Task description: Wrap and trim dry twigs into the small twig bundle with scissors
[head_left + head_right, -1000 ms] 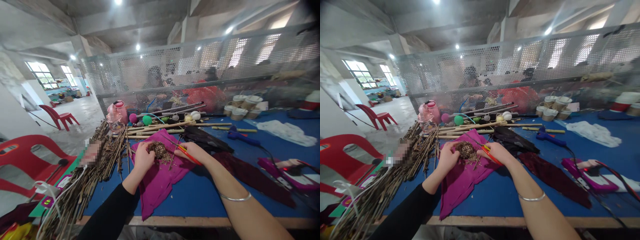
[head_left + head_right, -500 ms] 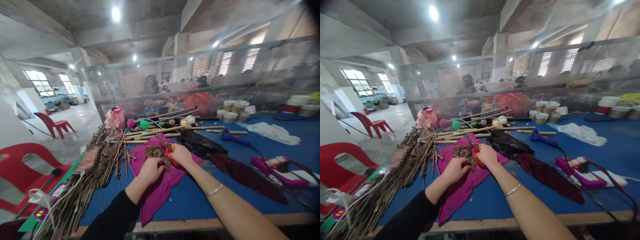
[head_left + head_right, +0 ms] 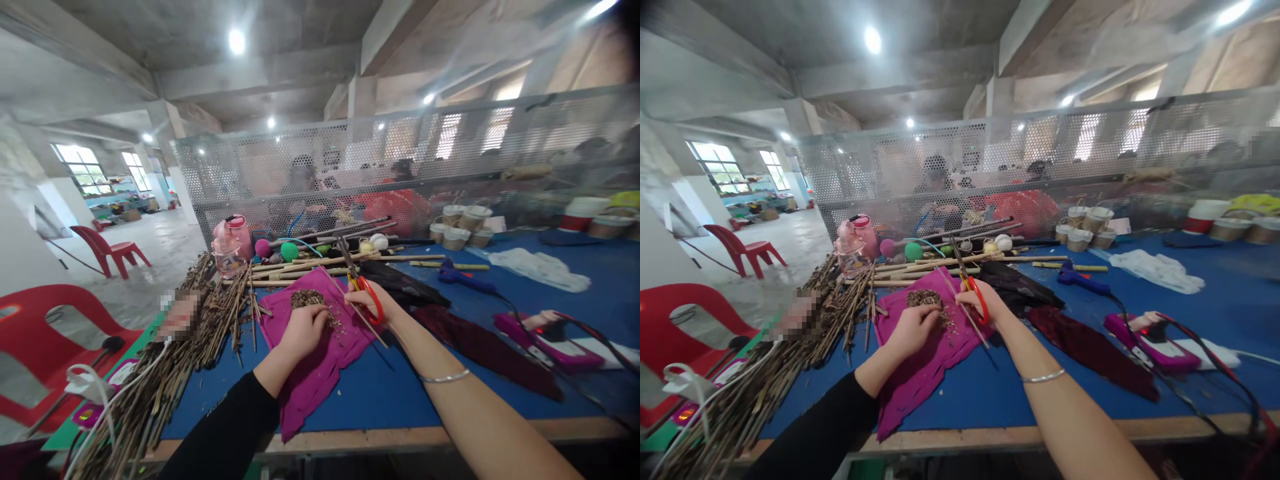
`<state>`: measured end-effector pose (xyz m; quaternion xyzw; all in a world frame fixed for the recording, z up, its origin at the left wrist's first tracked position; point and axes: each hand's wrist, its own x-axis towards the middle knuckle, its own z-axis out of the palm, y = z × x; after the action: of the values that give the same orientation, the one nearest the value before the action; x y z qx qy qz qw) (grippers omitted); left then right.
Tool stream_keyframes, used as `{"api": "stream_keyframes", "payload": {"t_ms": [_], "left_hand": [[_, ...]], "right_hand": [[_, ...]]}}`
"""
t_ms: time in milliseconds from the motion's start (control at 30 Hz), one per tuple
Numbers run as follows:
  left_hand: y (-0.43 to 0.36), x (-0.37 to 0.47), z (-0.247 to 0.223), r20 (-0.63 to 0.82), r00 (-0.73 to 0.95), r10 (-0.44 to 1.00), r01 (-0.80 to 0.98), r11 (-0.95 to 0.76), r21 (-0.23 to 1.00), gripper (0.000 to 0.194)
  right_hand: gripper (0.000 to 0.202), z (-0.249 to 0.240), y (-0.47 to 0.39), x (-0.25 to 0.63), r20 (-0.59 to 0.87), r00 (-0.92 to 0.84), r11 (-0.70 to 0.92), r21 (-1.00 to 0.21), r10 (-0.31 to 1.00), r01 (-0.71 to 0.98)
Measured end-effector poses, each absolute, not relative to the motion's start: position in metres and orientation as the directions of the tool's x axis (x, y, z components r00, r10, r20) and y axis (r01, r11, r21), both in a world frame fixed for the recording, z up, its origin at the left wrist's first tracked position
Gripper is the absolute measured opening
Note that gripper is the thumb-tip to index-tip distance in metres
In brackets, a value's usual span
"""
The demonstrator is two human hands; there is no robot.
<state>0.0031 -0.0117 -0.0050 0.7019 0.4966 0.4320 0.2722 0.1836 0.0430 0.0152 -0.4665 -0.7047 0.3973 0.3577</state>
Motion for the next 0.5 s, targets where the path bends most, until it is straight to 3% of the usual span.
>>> {"api": "stream_keyframes", "payload": {"t_ms": [100,167,233,333,500], "left_hand": [[-0.005,0.002,-0.002,0.112,-0.012,0.994,0.031,-0.112,0.993,0.037],[-0.002,0.001,0.001,0.021,-0.028,0.999,-0.261,-0.028,0.965,0.036],[-0.001,0.000,0.004,0.002,-0.038,0.999,-0.407,-0.017,0.913,0.034],[-0.004,-0.002,0.008,-0.028,0.017,0.999,-0.452,0.033,0.891,0.033],[-0.010,-0.001,0.010,-0.083,0.136,0.987,-0.344,0.126,0.930,0.034]], "right_hand": [[0.028,0.021,0.030,0.175,0.082,-0.488,0.211,-0.953,0.869,0.216],[0.030,0.023,0.022,0.167,0.062,-0.580,0.201,-0.963,0.812,0.178],[0.031,0.023,0.016,0.161,0.041,-0.657,0.203,-0.964,0.753,0.172],[0.035,0.020,0.014,0.155,0.034,-0.695,0.203,-0.965,0.718,0.164],[0.048,0.012,0.024,0.158,0.003,-0.489,0.153,-0.951,0.872,0.267]]}}
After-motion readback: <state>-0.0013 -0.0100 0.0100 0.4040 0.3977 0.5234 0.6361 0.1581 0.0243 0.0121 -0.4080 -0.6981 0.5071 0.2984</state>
